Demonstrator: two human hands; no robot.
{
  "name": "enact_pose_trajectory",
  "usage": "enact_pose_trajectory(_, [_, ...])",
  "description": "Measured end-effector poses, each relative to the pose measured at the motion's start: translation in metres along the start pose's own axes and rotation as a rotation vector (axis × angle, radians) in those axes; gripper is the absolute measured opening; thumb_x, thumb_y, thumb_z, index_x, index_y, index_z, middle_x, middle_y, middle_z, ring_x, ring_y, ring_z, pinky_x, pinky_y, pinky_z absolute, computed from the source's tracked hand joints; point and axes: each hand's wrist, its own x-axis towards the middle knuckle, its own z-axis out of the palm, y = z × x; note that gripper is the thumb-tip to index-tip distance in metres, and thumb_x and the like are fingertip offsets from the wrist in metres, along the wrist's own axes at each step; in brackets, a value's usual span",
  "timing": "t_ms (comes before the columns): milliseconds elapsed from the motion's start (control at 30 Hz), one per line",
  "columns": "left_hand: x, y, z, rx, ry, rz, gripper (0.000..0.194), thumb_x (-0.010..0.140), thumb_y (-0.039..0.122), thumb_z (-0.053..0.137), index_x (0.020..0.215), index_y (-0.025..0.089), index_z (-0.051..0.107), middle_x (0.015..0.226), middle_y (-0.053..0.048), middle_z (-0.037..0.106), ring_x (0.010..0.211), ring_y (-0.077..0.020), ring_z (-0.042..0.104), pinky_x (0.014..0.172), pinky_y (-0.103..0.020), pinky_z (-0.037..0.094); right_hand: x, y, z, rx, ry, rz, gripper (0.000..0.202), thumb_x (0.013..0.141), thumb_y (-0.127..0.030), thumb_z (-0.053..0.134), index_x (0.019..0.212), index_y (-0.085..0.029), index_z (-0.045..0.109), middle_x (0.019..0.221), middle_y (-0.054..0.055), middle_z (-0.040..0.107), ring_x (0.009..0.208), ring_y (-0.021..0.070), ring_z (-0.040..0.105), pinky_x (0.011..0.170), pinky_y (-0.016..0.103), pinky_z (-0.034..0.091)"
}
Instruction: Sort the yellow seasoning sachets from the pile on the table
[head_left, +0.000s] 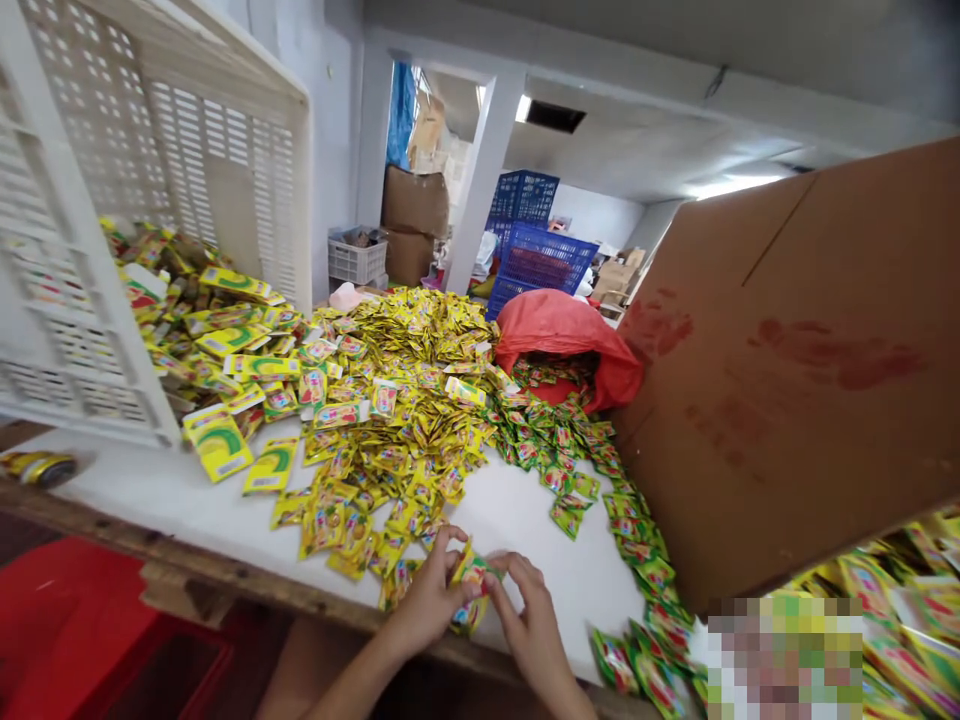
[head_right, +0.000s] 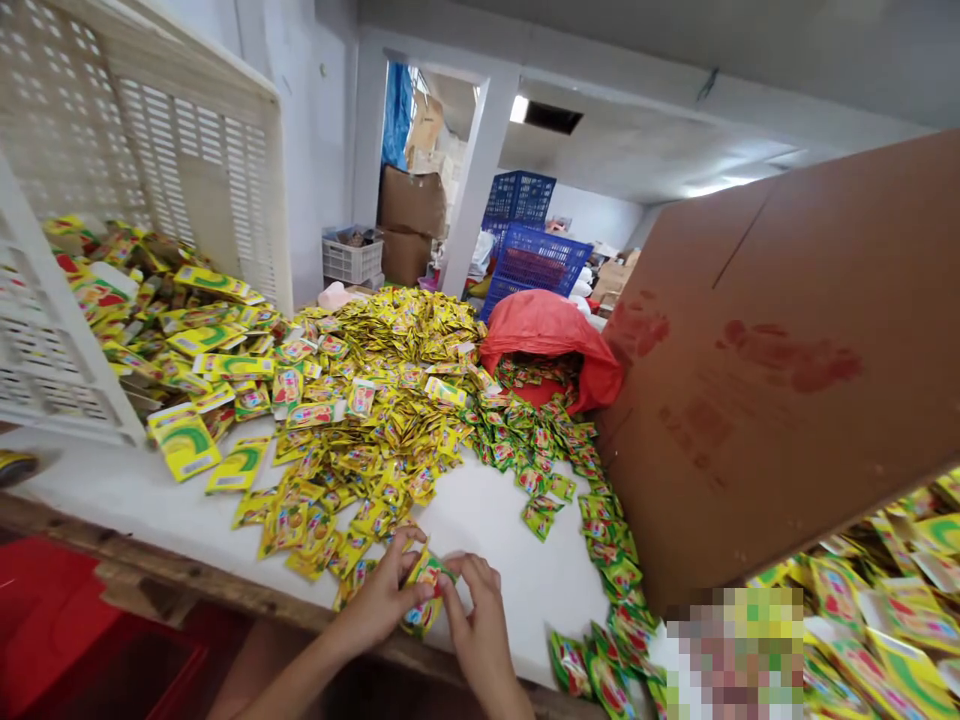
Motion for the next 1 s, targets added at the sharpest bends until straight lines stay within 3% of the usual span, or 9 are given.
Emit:
enact_pose_trajectory(100, [-0.005,0.005,0.000,0.121,0.114,0.061,0.048,0.072,0.021,0.056,0.113,0.023,0.032,0.081,0.001,0.053,0.074,-0.0147,0.053,0.069,-0.024,0.039,0.007,-0.003,0.001,0.043,-0.081,-0.010,0.021,0.087,-0.034,0.044,0.082,-0.021,0.060,0.083,0.005,0.061,0.084,0.0208,0.055,0.079,0.033,0.041])
enact_pose_trajectory(167, [-0.007,0.009,-0.002,0.193,0.150,0.091,0.043,0.073,0.021,0.055,0.112,0.023,0.037,0.089,-0.002,0.054,0.080,-0.0161,0.054,0.074,-0.025,0.039,0.007,-0.002,0.005,0.124,-0.055,0.021,0.019,0.085,-0.035,0.046,0.088,-0.021,0.059,0.086,0.005,0.060,0.084,0.0198,0.055,0.078,0.031,0.043])
enact_pose_trajectory(300, [-0.006,0.011,-0.012,0.224,0.069,0.079,0.016,0.073,0.021,0.054,0.089,0.019,0.049,0.076,0.001,0.053,0.072,-0.0157,0.054,0.064,-0.022,0.040,0.000,0.004,0.020,0.348,0.145,0.157,0.027,0.081,-0.037,0.052,0.102,-0.020,0.050,0.094,0.005,0.058,0.085,0.0181,0.056,0.076,0.028,0.045])
enact_pose_trajectory(433, [-0.001,0.009,-0.022,0.274,0.064,0.089,0.006,0.074,0.021,0.054,0.076,0.017,0.051,0.066,0.002,0.053,0.066,-0.0146,0.053,0.060,-0.022,0.040,0.001,-0.002,0.027,0.354,0.060,0.141,0.021,0.084,-0.037,0.048,0.090,-0.019,0.057,0.085,0.005,0.061,0.081,0.0178,0.056,0.075,0.027,0.045])
enact_pose_trajectory(533, [0.000,0.007,-0.023,0.277,0.098,0.144,0.016,0.077,0.022,0.053,0.091,0.016,0.057,0.083,-0.004,0.060,0.081,-0.0176,0.056,0.073,-0.025,0.043,0.007,-0.005,0.025,0.317,0.057,0.093,0.024,0.086,-0.035,0.045,0.081,-0.018,0.061,0.084,0.005,0.061,0.084,0.0186,0.055,0.077,0.028,0.044])
enact_pose_trajectory(600, [0.001,0.007,-0.023,0.215,0.140,0.183,0.036,0.077,0.020,0.053,0.113,0.018,0.050,0.101,-0.007,0.059,0.093,-0.0186,0.055,0.082,-0.028,0.043,0.009,-0.003,0.025,0.335,0.102,0.106,0.021,0.085,-0.034,0.047,0.087,-0.018,0.061,0.087,0.006,0.061,0.085,0.0189,0.056,0.077,0.029,0.044])
enact_pose_trajectory(667, [0.001,0.010,-0.023,0.200,0.129,0.206,0.042,0.077,0.018,0.054,0.119,0.020,0.047,0.104,-0.007,0.060,0.095,-0.0180,0.056,0.085,-0.029,0.043,0.009,0.001,0.025,0.390,0.140,0.136,0.023,0.084,-0.033,0.049,0.101,-0.018,0.056,0.088,0.005,0.062,0.082,0.0184,0.057,0.074,0.029,0.046])
enact_pose_trajectory(800, [0.000,0.020,-0.024,0.354,0.086,0.255,0.016,0.076,0.017,0.055,0.088,0.019,0.066,0.093,-0.005,0.066,0.091,-0.0176,0.059,0.084,-0.028,0.043,0.007,0.002,0.022,0.396,0.043,0.083,0.020,0.082,-0.030,0.053,0.097,-0.019,0.060,0.092,0.006,0.062,0.087,0.0194,0.057,0.076,0.028,0.046])
enact_pose_trajectory(1000, [-0.006,0.028,-0.014,0.431,0.221,0.233,0.015,0.077,0.019,0.054,0.082,0.020,0.068,0.090,-0.004,0.068,0.087,-0.0166,0.060,0.081,-0.026,0.044,0.007,-0.007,0.017,0.341,0.024,0.101,0.019,0.083,-0.031,0.051,0.091,-0.019,0.063,0.092,0.006,0.063,0.088,0.0194,0.057,0.079,0.027,0.044])
